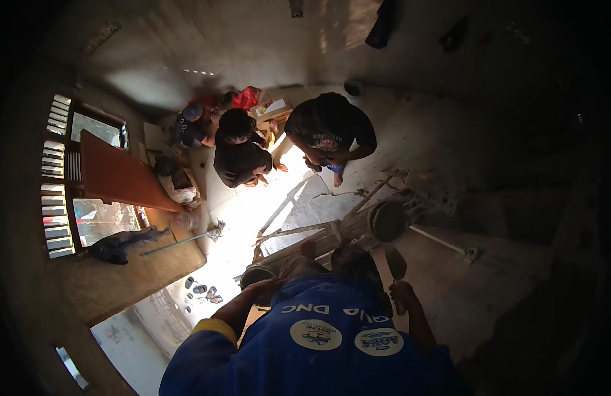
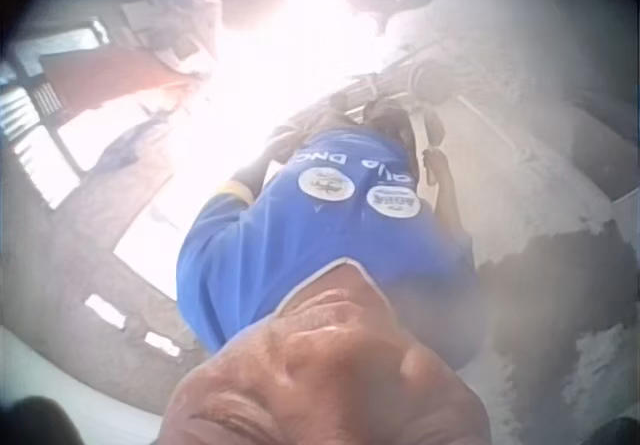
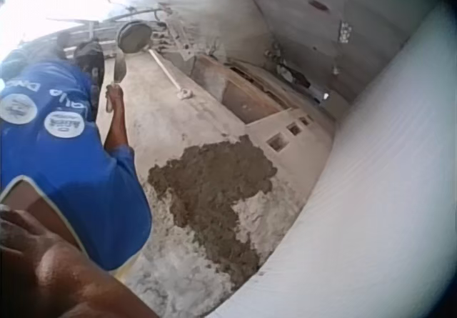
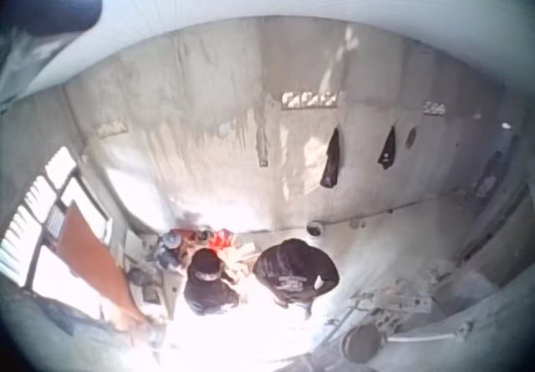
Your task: The person applies a cement mixture to an unfinished wall using a trowel and a bucket while standing on a scaffold.
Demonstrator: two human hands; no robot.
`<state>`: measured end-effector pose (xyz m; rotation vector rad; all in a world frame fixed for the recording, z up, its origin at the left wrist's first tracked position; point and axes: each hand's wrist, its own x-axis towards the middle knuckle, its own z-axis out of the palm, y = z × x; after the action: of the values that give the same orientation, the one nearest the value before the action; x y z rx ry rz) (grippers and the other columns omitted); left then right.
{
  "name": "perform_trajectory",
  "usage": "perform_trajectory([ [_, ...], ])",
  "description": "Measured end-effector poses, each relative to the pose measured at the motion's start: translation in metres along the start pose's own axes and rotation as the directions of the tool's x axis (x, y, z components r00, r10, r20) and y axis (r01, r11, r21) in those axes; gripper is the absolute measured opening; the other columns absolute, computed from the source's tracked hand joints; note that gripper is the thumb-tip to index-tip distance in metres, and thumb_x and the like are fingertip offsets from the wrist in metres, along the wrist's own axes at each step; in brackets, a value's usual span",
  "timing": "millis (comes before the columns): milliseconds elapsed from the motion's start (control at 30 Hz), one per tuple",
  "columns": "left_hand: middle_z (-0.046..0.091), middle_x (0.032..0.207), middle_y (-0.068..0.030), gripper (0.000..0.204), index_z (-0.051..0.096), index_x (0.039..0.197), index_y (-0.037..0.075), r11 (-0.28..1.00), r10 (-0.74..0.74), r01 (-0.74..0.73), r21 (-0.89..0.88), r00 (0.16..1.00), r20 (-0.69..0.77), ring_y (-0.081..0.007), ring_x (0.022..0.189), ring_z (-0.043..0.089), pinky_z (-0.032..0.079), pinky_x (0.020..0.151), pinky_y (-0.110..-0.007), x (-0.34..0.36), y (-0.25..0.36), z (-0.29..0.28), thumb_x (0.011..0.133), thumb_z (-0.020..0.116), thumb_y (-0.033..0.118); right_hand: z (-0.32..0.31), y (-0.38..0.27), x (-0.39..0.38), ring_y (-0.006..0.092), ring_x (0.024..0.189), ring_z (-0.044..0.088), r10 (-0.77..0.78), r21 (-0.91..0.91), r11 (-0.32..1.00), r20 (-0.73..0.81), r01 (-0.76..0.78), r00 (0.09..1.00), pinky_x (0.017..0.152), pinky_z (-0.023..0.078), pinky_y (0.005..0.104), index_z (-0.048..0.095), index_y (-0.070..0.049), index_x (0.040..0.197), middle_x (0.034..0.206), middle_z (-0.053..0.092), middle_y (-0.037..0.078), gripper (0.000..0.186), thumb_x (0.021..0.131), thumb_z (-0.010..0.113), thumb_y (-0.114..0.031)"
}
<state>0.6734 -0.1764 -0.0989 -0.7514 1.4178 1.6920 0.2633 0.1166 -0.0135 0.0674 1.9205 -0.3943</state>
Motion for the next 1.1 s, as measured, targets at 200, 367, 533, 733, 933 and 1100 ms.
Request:
perform_trajectory([
  [200,0.057,0.124,-0.0192,0.05,0.051,0.129,0.004,0.955,0.101,-0.036,0.295,0.973,-0.207,-0.0323,0.117,0.054,0.042,0.099,-0.039,0.023,-0.061,0.004,0.1,0.034,0.04,0.005,0.008,-0.003,0.0211,0.063,0.061,-0.062,-0.08,0.995,0.019,0.063,0.998,0.058,0.051,0.0348,0.055,0.001,0.092,0.075,0.061,0.012,0.024,0.077,0.062,-0.017],
  [367,0.057,0.125,-0.0184,0.048,0.051,0.129,0.004,0.985,0.115,-0.077,0.153,0.959,-0.258,-0.0309,0.117,0.053,0.041,0.099,-0.038,0.027,-0.043,-0.001,0.099,0.036,0.038,0.001,0.016,-0.002,0.0211,0.063,0.061,-0.122,-0.099,0.988,-0.011,0.12,0.993,0.058,0.051,0.0355,0.056,0.002,0.095,0.076,0.061,0.012,0.027,0.079,0.062,-0.019],
  [533,0.056,0.126,-0.0175,0.046,0.051,0.13,0.003,0.99,0.138,-0.123,0.073,0.951,-0.278,-0.0296,0.117,0.053,0.041,0.099,-0.037,0.035,-0.026,-0.014,0.099,0.038,0.035,0.003,0.056,0.004,0.0194,0.062,0.06,-0.105,0.28,0.956,0.053,0.087,0.993,0.058,0.051,0.0351,0.058,0.003,0.097,0.079,0.062,0.011,0.028,0.085,0.058,-0.023],
  [733,0.056,0.127,-0.0165,0.044,0.051,0.13,0.003,0.989,0.146,-0.15,0.009,0.945,-0.293,-0.0281,0.117,0.052,0.04,0.1,-0.036,0.039,-0.03,-0.011,0.098,0.04,0.031,0.016,0.094,0.024,0.019,0.061,0.059,-0.12,-0.06,0.99,0.082,0.125,0.989,0.057,0.05,0.0337,0.059,0.003,0.092,0.077,0.063,0.011,0.031,0.091,0.051,-0.027],
  [933,0.055,0.128,-0.0155,0.042,0.051,0.13,0.002,0.985,0.139,-0.163,-0.052,0.938,-0.317,-0.0265,0.118,0.051,0.039,0.1,-0.035,0.042,-0.044,-0.004,0.098,0.043,0.028,0.029,0.098,0.012,0.0192,0.062,0.059,-0.112,-0.066,0.991,0.066,0.116,0.991,0.059,0.049,0.0349,0.059,0.002,0.09,0.076,0.063,0.011,0.037,0.094,0.044,-0.031],
  [1100,0.054,0.128,-0.0146,0.041,0.051,0.131,0.002,0.973,0.13,-0.186,-0.136,0.93,-0.344,-0.0252,0.118,0.051,0.039,0.1,-0.035,0.041,-0.062,0.002,0.097,0.044,0.025,0.033,0.051,-0.019,0.0213,0.063,0.059,-0.062,-0.247,0.966,0.067,0.077,0.996,0.06,0.049,0.0354,0.06,0.003,0.091,0.076,0.063,0.011,0.037,0.095,0.043,-0.03],
])
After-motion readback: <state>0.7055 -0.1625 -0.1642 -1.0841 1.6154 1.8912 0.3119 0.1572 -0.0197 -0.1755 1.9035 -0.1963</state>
